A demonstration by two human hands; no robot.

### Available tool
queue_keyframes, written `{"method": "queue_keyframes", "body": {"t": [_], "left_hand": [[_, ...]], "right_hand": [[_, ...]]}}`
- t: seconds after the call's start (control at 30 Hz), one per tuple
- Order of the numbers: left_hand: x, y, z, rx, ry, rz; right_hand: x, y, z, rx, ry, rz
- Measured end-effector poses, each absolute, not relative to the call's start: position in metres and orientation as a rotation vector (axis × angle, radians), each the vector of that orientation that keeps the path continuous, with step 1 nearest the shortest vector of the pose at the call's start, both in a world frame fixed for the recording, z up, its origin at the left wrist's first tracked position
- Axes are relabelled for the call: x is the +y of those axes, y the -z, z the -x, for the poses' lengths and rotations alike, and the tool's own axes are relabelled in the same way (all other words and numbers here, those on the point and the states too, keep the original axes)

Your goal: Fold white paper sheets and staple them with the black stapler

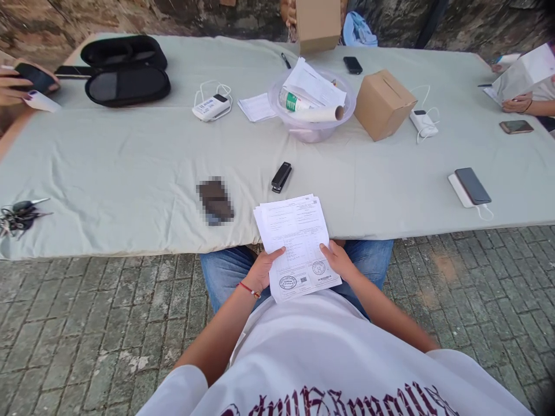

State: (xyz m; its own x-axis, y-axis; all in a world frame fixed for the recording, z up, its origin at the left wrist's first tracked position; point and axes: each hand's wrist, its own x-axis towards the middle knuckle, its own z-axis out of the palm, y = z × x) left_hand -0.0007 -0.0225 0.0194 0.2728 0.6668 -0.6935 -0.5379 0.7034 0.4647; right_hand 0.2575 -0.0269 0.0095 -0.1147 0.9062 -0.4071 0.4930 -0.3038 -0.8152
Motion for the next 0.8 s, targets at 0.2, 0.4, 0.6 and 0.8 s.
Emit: {"method": "queue_keyframes", "body": {"t": [0.2, 0.4, 0.6, 0.8], "left_hand": [[-0.023, -0.013, 0.005, 1.100, -0.810, -0.139], [-0.011, -0.014, -0.010, 1.089, -0.855, -0.206], [0.005, -0.047, -0.035, 1.104, -0.918, -0.466], [0.021, -0.080, -0.058, 0.730, -1.075, -0.398]], "right_hand": [[-0.025, -0.007, -0.259, -1.109, -1.841, 1.478], [-0.008, -0.058, -0.293, -1.319, -1.729, 1.585], [0.005, -0.194, -0.318, -2.145, -0.392, 1.966], [0.009, -0.197, -0.239, -2.578, -0.143, 1.778]]}}
